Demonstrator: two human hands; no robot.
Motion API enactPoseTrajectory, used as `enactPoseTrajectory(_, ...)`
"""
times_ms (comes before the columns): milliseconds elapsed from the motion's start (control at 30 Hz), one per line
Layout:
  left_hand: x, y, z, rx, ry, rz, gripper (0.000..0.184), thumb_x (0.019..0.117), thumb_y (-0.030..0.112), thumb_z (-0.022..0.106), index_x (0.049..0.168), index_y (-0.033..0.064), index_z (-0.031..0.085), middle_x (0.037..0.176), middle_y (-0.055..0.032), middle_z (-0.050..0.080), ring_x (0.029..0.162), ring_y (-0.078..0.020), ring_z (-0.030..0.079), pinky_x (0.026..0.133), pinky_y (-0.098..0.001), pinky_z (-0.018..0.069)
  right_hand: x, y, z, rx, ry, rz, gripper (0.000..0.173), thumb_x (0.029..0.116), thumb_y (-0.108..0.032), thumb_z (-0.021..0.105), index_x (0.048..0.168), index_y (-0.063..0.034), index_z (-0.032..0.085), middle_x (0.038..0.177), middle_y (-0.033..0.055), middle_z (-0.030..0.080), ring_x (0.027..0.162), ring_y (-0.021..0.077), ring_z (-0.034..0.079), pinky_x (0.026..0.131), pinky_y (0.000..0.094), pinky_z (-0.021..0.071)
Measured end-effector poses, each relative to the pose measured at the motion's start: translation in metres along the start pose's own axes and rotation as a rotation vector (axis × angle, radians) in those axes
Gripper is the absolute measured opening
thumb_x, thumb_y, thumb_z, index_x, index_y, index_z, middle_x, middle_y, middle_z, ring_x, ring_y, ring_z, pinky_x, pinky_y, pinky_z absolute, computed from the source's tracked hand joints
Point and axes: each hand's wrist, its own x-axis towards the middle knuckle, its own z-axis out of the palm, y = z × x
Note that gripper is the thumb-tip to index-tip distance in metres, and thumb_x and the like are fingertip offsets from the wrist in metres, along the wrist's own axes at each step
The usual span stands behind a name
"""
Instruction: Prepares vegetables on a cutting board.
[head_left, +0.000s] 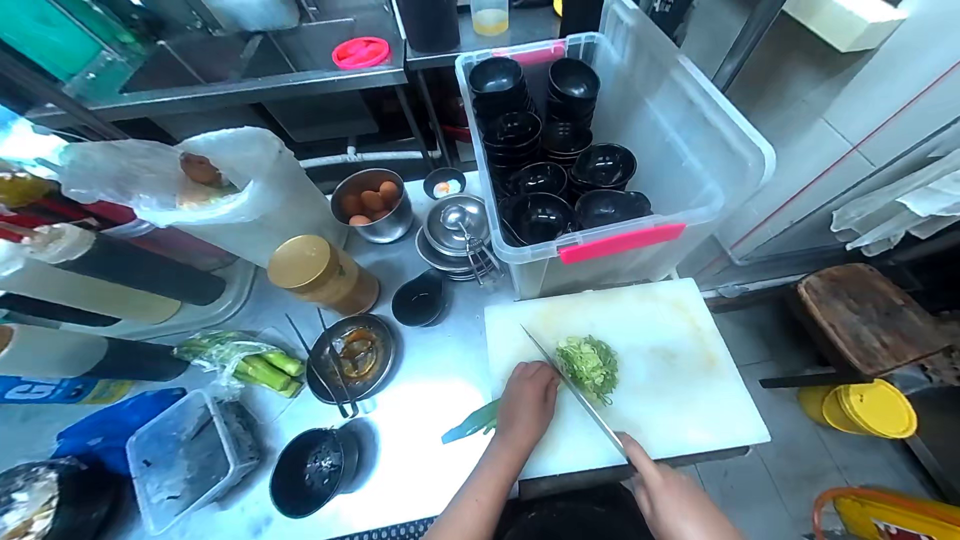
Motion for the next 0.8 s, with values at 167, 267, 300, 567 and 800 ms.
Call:
enactPoseTrajectory(167, 0.000, 0.000, 0.001, 0.009, 0.017, 0.014, 0.022, 0.1024, 0.025, 0.055, 0.100, 0.0155, 0.075, 0.109, 0.0027, 0.073, 0.108, -0.0130, 0.066, 0.098, -0.0309, 0.0526, -0.020, 0.021, 0.018, 0.034, 0.003, -0.022, 0.058, 0.1038, -0.015, 0.045, 0.160, -0.0168, 0.032, 0.087, 0.0213, 0.072, 0.079, 0.0429, 0.072, 0.070, 0.0617, 0.0570)
enactPoseTrajectory(267, 0.000, -0.001, 0.001, 0.011, 0.014, 0.026, 0.021, 0.1022, 0.025, 0.056, 0.100, 0.0156, 0.075, 0.108, 0.0031, 0.073, 0.107, -0.0129, 0.065, 0.097, -0.0307, 0.0527, 0.001, 0.011, 0.017, 0.017, -0.021, 0.030, 0.059, 0.1044, -0.017, 0.046, 0.161, -0.0250, 0.029, 0.091, 0.0196, 0.072, 0.085, 0.0411, 0.073, 0.075, 0.0590, 0.0579)
enactPoseTrajectory(300, 0.000, -0.001, 0.000, 0.011, 0.014, 0.026, 0.021, 0.1022, 0.025, 0.056, 0.100, 0.0157, 0.075, 0.108, 0.0030, 0.072, 0.107, -0.0129, 0.065, 0.098, -0.0308, 0.0525, 0.000, 0.009, 0.012, 0.004, -0.026, 0.038, 0.060, 0.1048, -0.018, 0.046, 0.161, -0.0263, 0.028, 0.091, 0.0194, 0.072, 0.086, 0.0410, 0.073, 0.076, 0.0587, 0.0577)
enactPoseTrajectory(567, 0.000, -0.001, -0.001, 0.012, 0.006, 0.010, 0.019, 0.1017, 0.024, 0.058, 0.100, 0.0153, 0.075, 0.106, 0.0029, 0.072, 0.107, -0.0131, 0.065, 0.098, -0.0310, 0.0524, -0.009, 0.017, 0.025, 0.050, -0.020, 0.027, 0.059, 0.1038, -0.016, 0.046, 0.161, -0.0221, 0.030, 0.091, 0.0211, 0.073, 0.084, 0.0421, 0.073, 0.074, 0.0604, 0.0576)
enactPoseTrajectory(800, 0.001, 0.000, -0.003, -0.026, 0.011, 0.014, 0.019, 0.1009, 0.021, 0.058, 0.099, 0.0124, 0.074, 0.106, 0.0006, 0.073, 0.108, -0.0142, 0.066, 0.100, -0.0329, 0.0526, -0.033, 0.018, 0.014, 0.023, -0.002, 0.013, 0.058, 0.1041, -0.015, 0.045, 0.160, -0.0182, 0.032, 0.088, 0.0219, 0.072, 0.081, 0.0443, 0.072, 0.071, 0.0623, 0.0568)
